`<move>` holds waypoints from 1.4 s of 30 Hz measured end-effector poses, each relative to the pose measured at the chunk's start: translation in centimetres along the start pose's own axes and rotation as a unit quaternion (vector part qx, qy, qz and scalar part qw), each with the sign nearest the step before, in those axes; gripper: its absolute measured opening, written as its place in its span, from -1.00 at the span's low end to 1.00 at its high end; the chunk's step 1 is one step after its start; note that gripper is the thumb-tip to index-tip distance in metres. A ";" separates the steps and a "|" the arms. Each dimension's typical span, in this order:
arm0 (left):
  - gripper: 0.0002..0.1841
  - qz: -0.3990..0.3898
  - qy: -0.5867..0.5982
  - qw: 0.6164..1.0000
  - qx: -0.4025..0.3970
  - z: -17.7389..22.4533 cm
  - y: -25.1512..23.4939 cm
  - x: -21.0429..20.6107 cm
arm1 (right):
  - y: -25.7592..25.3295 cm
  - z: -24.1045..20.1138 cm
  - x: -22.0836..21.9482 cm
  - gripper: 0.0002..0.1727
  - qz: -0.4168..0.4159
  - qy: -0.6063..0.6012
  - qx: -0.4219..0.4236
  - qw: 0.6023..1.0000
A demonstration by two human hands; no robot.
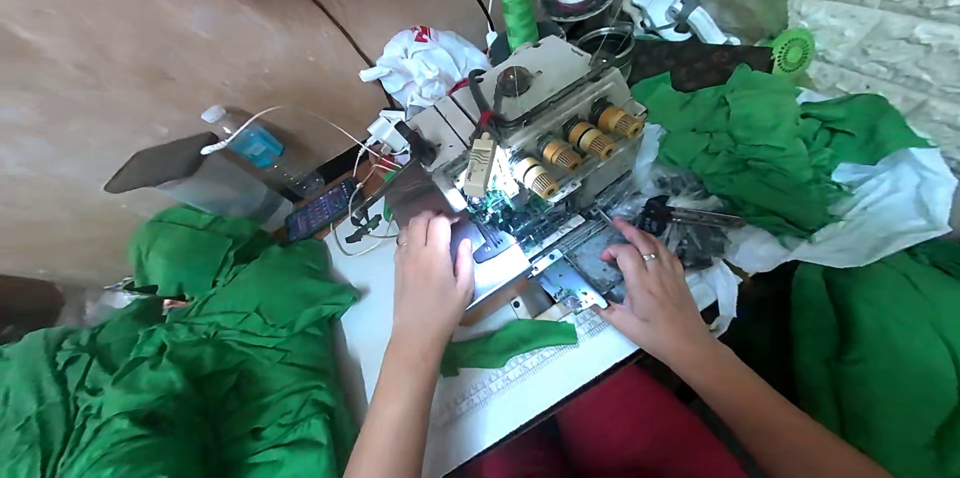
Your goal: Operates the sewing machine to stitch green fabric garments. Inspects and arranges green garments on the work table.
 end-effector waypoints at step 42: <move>-0.51 -0.041 0.091 0.994 0.039 -3.6 -3.8 -1.4 | -3.9 -7.1 2.9 -0.70 0.033 -0.230 0.146 0.962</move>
Point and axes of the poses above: each hand's wrist, its own y-axis away from the middle knuckle, its own x-axis out of the back of the hand, z = x × y, the point moved 9 cm from there along -y, towards the middle knuckle, and after that the axes turned 3 degrees about x, right-handed, at the moved point
